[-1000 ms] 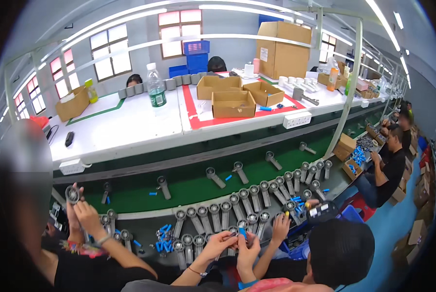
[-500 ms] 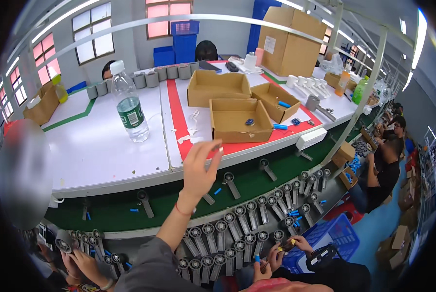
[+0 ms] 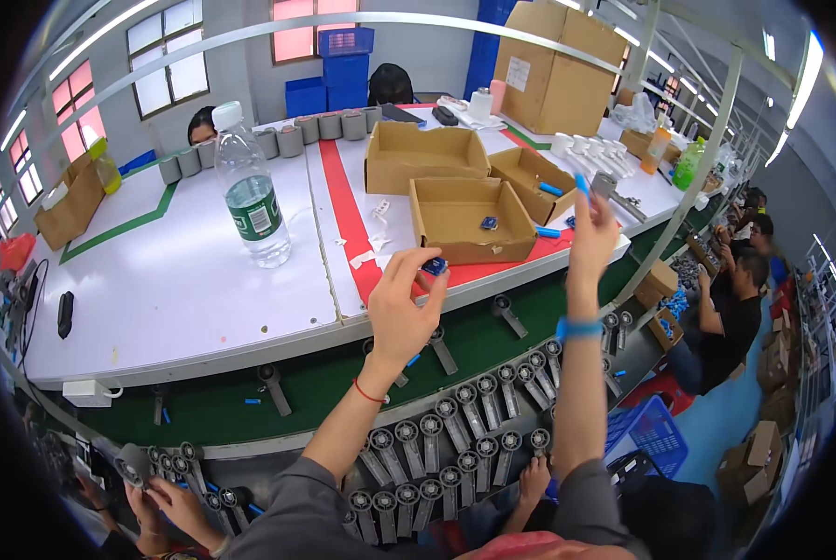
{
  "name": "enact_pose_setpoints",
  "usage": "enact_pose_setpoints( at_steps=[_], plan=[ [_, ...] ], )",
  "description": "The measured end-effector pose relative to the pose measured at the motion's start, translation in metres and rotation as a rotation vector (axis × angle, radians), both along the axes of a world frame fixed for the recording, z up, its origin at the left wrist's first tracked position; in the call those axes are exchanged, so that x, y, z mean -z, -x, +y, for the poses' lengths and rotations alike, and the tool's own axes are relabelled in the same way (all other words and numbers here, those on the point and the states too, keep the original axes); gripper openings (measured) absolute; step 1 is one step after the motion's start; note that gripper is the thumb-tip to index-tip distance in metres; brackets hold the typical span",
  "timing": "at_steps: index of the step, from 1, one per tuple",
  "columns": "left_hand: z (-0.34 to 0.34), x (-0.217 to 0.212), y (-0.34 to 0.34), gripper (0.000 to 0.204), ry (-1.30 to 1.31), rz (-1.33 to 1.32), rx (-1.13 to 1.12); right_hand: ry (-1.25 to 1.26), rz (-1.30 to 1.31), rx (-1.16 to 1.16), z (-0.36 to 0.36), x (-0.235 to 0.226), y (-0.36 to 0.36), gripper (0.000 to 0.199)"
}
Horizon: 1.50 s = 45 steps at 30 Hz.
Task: Manually assemble small electronic handheld fans by inserting components into casings and using tools.
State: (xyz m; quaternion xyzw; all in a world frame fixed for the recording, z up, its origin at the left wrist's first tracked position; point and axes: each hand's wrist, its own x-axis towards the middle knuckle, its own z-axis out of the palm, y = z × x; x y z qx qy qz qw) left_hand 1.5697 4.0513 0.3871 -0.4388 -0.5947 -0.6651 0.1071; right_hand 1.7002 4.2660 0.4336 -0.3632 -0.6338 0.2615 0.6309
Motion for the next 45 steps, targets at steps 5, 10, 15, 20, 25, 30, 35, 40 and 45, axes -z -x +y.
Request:
enact_pose_setpoints(
  at_steps=[5, 10, 15, 20, 25, 30, 35, 40, 45],
  plan=[
    [-0.006, -0.006, -0.003, 0.025, 0.027, 0.053, 0.05, -0.016, -0.11, 0.032, 0.012, -0.002, -0.013, 0.04],
    [0.017, -0.045, 0.016, 0.024, 0.174, 0.22, 0.041, 0.248, -0.015, -0.184, -0.195, 0.121, -0.071, 0.016],
    [0.088, -0.083, 0.061, 0.032, 0.729, 0.432, 0.038, 0.665, -0.296, -0.536, -0.369, 0.264, -0.159, 0.022],
    [-0.001, -0.116, -0.004, 0.03, 0.212, 0.136, 0.031, 1.003, -0.47, -0.711, -0.411, 0.305, -0.236, 0.022],
    [-0.109, -0.057, -0.134, 0.015, -0.134, -0.268, 0.282, 0.866, -0.658, -0.814, -0.418, 0.288, -0.246, 0.023],
    [-0.163, 0.044, -0.245, 0.015, 0.165, -0.577, 0.445, 0.937, -0.514, -0.972, -0.46, 0.312, -0.282, 0.026],
    [-0.294, 0.066, -0.395, 0.016, 0.513, -0.462, 0.66, 0.71, -0.283, -1.193, -0.543, 0.362, -0.378, 0.027],
    [-0.429, 0.191, -0.523, 0.018, 0.578, -0.53, 0.394, 1.061, -0.543, -1.358, -0.541, 0.442, -0.523, 0.026],
    [-0.601, 0.252, -0.607, 0.025, 1.002, -0.757, 0.036, 1.191, -0.861, -1.318, -0.577, 0.488, -0.538, 0.024]
  ],
)
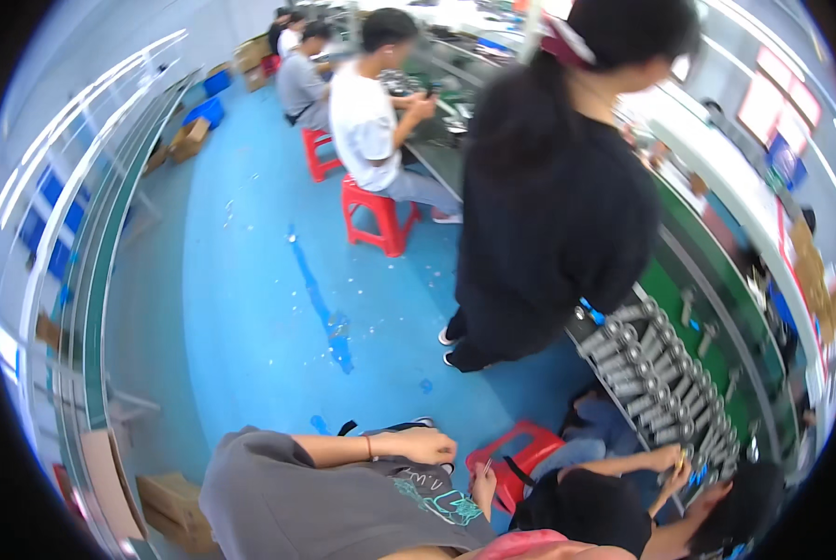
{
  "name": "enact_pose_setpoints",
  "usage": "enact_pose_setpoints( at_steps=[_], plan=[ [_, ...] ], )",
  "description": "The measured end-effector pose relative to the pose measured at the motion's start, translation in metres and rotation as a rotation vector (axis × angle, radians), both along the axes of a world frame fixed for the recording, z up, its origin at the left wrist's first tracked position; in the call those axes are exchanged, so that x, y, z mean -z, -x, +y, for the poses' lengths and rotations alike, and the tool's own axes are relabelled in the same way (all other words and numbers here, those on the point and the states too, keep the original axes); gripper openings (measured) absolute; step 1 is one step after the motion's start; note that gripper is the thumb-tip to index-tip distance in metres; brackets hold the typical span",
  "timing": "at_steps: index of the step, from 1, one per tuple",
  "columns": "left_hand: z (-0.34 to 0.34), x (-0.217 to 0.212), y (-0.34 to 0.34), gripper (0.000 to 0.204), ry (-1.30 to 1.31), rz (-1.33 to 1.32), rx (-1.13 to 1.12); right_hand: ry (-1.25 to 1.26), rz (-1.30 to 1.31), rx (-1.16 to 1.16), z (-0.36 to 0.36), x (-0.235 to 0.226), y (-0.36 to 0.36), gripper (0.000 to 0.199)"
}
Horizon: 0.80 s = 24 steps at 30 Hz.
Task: Manually assemble small electronic handheld fans by inserting components into casings and using tools.
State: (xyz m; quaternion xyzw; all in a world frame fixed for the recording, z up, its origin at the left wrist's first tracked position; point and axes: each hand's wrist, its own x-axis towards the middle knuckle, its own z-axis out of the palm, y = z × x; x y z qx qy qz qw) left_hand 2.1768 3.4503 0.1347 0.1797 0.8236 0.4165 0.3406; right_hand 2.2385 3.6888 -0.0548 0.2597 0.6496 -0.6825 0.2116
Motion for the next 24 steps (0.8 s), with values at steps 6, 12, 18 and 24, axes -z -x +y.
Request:
enact_pose_setpoints(
  at_steps=[6, 12, 18, 24],
  plan=[
    [-0.175, 0.106, -0.062, 0.036, 0.108, -0.173, -0.69, 0.004, -0.063, -0.574, -0.164, -0.045, 0.044, 0.029],
    [-0.335, 0.131, -0.097, 0.037, -0.917, -0.435, -1.218, 0.261, -0.161, -1.075, -0.453, -0.104, 0.089, 0.032],
    [-0.563, 0.072, -0.095, 0.034, -1.12, -0.252, -1.435, 0.353, -0.121, -1.381, -0.693, -0.116, 0.105, 0.035],
    [-0.745, 0.098, -0.043, 0.034, -1.171, -0.155, -1.718, 0.299, -0.133, -1.425, -0.881, -0.13, 0.152, 0.036]
  ],
)
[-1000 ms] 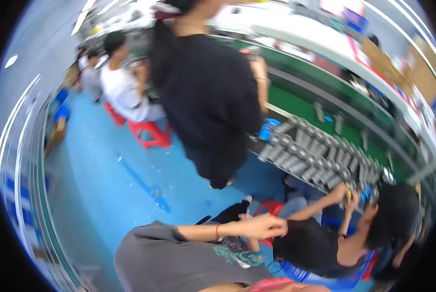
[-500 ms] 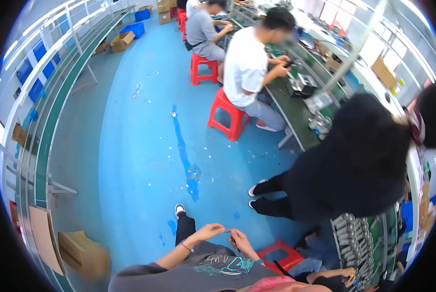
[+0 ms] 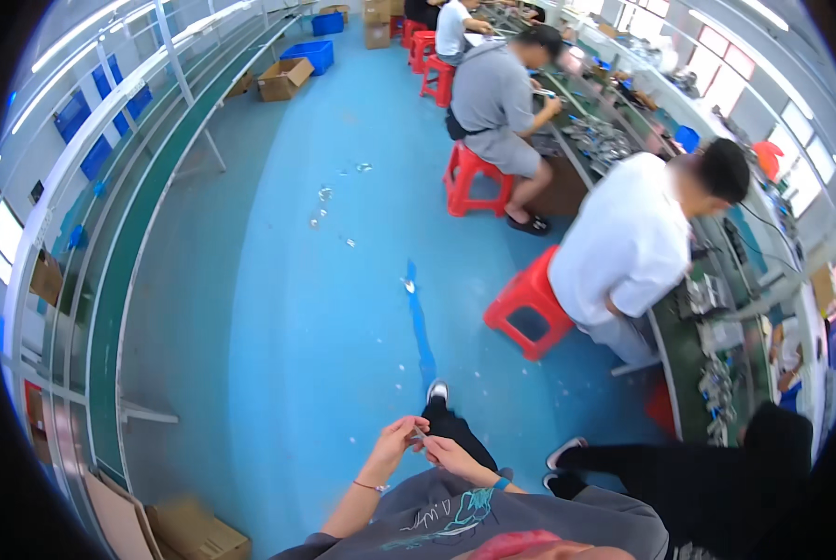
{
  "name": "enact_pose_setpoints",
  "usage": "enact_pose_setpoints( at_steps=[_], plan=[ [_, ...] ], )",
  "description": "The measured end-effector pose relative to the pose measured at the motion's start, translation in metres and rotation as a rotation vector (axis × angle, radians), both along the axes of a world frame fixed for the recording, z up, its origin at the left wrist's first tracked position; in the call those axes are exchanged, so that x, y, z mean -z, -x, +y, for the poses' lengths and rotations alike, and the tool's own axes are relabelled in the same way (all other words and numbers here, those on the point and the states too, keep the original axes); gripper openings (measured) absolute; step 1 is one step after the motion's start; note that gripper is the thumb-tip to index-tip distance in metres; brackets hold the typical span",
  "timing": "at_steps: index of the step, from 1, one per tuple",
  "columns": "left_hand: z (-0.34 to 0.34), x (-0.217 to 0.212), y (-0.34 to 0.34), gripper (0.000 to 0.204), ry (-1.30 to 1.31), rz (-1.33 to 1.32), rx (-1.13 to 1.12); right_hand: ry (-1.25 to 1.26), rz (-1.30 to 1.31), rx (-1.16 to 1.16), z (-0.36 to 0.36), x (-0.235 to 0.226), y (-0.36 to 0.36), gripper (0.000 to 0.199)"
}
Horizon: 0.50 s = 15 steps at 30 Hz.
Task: Manually assemble small electronic handheld fans by inserting components into casings and using tools.
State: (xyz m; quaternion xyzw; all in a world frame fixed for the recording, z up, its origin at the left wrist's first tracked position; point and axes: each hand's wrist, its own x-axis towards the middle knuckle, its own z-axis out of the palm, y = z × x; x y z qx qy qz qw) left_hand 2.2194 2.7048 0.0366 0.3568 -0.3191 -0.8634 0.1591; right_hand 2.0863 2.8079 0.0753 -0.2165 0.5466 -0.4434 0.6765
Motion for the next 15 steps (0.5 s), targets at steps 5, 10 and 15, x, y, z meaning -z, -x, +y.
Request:
enact_pose_setpoints(
  at_steps=[5, 10, 15],
  plan=[
    [-0.17, 0.002, 0.058, 0.029, -0.188, 0.11, -0.385, -0.118, -0.558, -0.2, -0.178, 0.023, 0.098, 0.034],
    [-0.367, -0.043, 0.082, 0.03, 0.07, -0.103, -0.575, -0.072, -0.809, -0.328, -0.381, 0.001, 0.167, 0.035],
    [-0.537, -0.087, 0.175, 0.033, 0.186, -0.049, -0.313, -0.089, -0.777, -0.413, -0.582, -0.034, 0.247, 0.049]
  ],
)
